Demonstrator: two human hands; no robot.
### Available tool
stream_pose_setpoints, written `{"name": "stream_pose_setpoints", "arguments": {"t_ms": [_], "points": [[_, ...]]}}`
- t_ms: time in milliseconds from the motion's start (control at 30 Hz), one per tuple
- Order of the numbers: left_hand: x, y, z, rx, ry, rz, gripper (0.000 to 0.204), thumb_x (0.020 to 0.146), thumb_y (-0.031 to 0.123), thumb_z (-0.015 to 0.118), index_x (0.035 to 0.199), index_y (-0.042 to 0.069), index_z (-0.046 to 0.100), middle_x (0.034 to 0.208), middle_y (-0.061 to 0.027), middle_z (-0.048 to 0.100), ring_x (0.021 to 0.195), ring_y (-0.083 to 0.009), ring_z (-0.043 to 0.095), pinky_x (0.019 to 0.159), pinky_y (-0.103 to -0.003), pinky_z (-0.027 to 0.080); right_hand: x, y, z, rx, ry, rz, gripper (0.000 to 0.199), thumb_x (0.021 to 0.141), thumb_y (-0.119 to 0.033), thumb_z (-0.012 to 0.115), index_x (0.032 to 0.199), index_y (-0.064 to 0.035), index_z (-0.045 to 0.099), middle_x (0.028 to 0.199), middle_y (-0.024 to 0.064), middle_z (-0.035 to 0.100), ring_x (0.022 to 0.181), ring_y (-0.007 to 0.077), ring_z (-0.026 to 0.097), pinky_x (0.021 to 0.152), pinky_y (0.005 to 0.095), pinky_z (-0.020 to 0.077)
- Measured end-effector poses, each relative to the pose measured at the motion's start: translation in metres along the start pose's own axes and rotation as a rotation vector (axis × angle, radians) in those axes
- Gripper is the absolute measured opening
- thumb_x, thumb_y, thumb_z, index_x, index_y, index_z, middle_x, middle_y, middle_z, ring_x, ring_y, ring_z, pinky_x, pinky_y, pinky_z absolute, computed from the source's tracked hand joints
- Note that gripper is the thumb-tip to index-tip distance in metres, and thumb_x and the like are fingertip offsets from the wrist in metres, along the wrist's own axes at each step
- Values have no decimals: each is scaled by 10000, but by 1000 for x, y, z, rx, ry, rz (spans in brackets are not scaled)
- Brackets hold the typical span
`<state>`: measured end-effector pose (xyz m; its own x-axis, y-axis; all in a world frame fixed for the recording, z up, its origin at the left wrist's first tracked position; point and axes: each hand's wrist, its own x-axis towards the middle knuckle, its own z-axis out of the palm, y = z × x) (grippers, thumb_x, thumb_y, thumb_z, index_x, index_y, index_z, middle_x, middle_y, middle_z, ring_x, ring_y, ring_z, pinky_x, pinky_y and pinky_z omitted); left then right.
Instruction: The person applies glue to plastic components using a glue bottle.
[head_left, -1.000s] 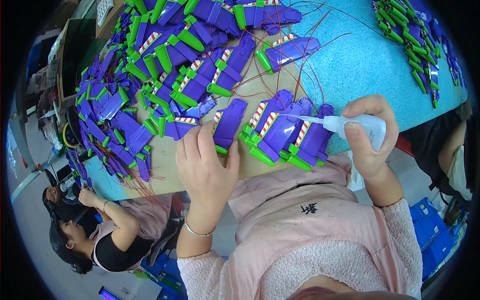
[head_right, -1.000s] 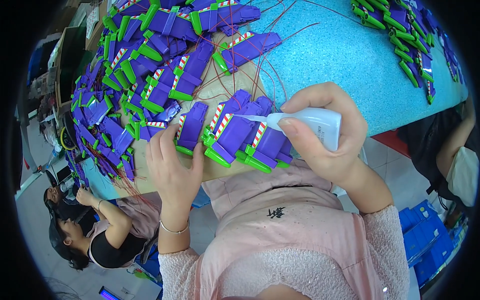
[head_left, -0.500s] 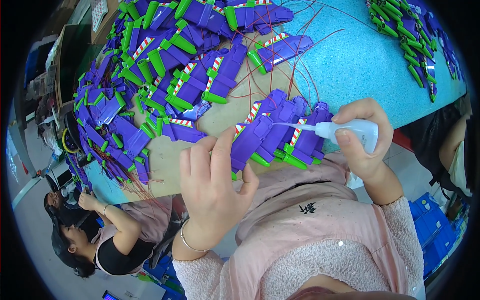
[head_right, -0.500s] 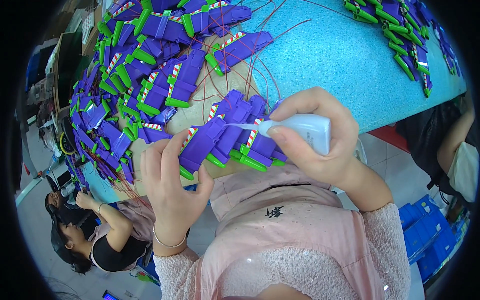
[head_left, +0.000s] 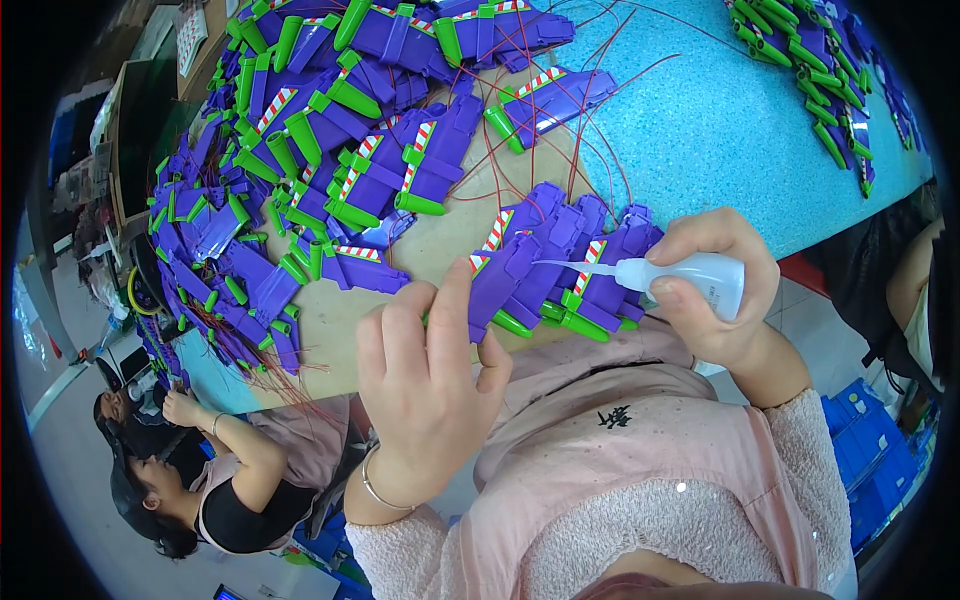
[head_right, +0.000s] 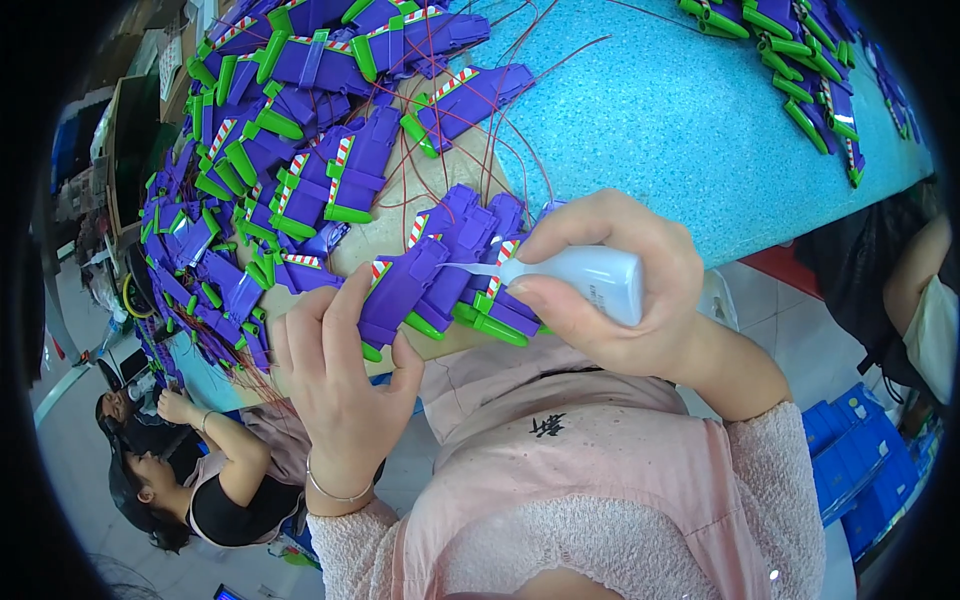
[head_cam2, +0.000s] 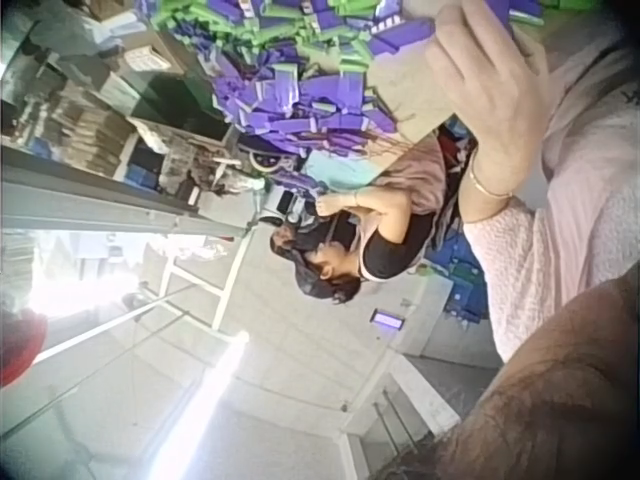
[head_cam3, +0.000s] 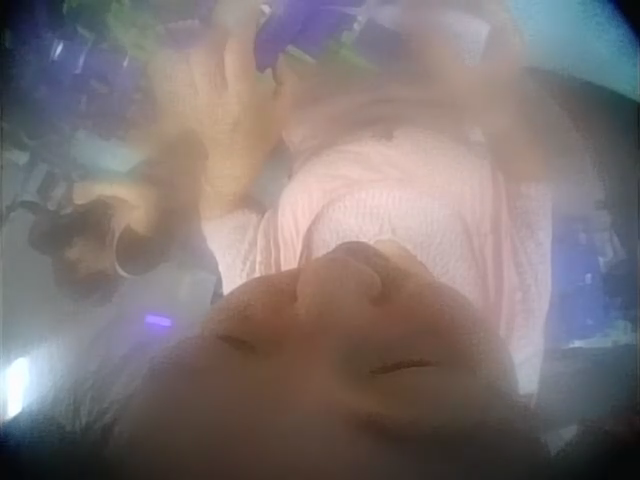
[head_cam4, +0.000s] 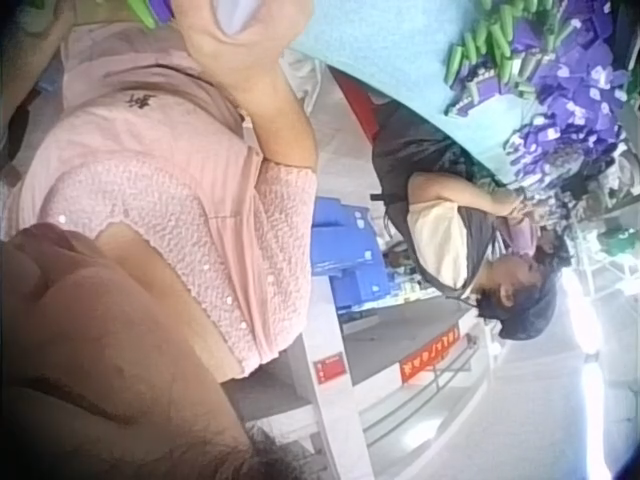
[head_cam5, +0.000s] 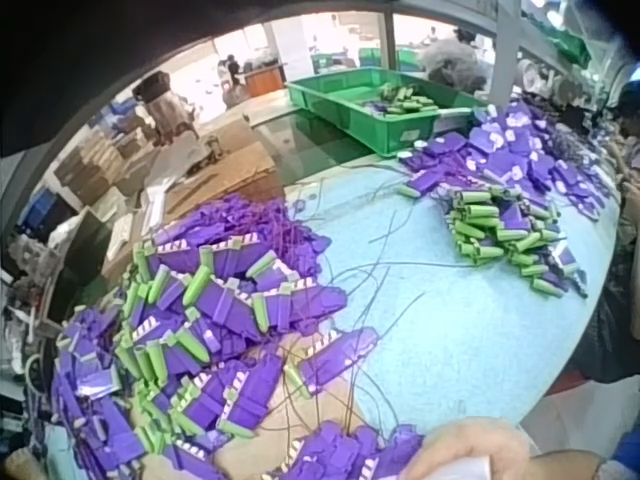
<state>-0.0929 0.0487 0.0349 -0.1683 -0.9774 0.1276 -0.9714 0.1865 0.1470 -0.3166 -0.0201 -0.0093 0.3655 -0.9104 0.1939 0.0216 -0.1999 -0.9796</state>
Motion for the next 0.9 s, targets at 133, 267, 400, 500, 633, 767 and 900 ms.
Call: {"name": "stream_pose_setpoints", "arguments": {"t_ms": [133,267,400,500,633,767,900], "points": [[1,7,0,154,55,45,458,642,35,655,1100,49,659,953,-72,552,793,-235,502,677,-331,432,3,-2,3,20,41,-20,204,759,-36,763,926,5,654,880,103,666,739,151,649,627,248,492],[-1,5,1,212,89,81,433,644,18,647,1073,70,680,955,-50,568,788,-216,504,677,-313,429,8,-1,4,-5,-3,-45,214,759,-33,764,936,2,650,871,92,663,729,135,639,621,243,487],[-1,6,-1,205,78,76,440,644,9,640,1080,64,677,950,-49,564,789,-213,504,677,-311,425,3,0,-2,-42,25,-49,214,764,-23,752,944,2,638,874,84,653,728,118,623,626,240,480],[4,7,-3,146,56,57,452,672,34,666,1124,48,654,951,-55,556,790,-218,514,689,-324,428,0,0,-7,50,87,-36,200,789,-26,723,955,5,616,888,77,639,741,107,603,640,235,474],[12,17,12,-97,97,13,439,729,96,693,1157,30,625,963,-87,560,821,-246,531,713,-355,430,-5,4,-17,44,136,-4,187,814,-33,693,964,8,591,897,71,626,752,98,581,659,224,464],[26,-3,27,-336,-14,73,362,757,168,725,1067,11,624,1034,-148,559,869,-298,528,736,-394,430,-4,5,-17,-36,204,-56,178,825,-37,681,964,10,582,891,72,625,756,91,574,666,213,454],[61,-25,42,44,195,0,390,756,135,712,1103,21,577,1093,-154,540,871,-306,534,755,-400,449,-5,3,-12,-22,177,0,169,826,-36,679,958,10,585,892,72,627,763,89,577,663,215,455]]}}
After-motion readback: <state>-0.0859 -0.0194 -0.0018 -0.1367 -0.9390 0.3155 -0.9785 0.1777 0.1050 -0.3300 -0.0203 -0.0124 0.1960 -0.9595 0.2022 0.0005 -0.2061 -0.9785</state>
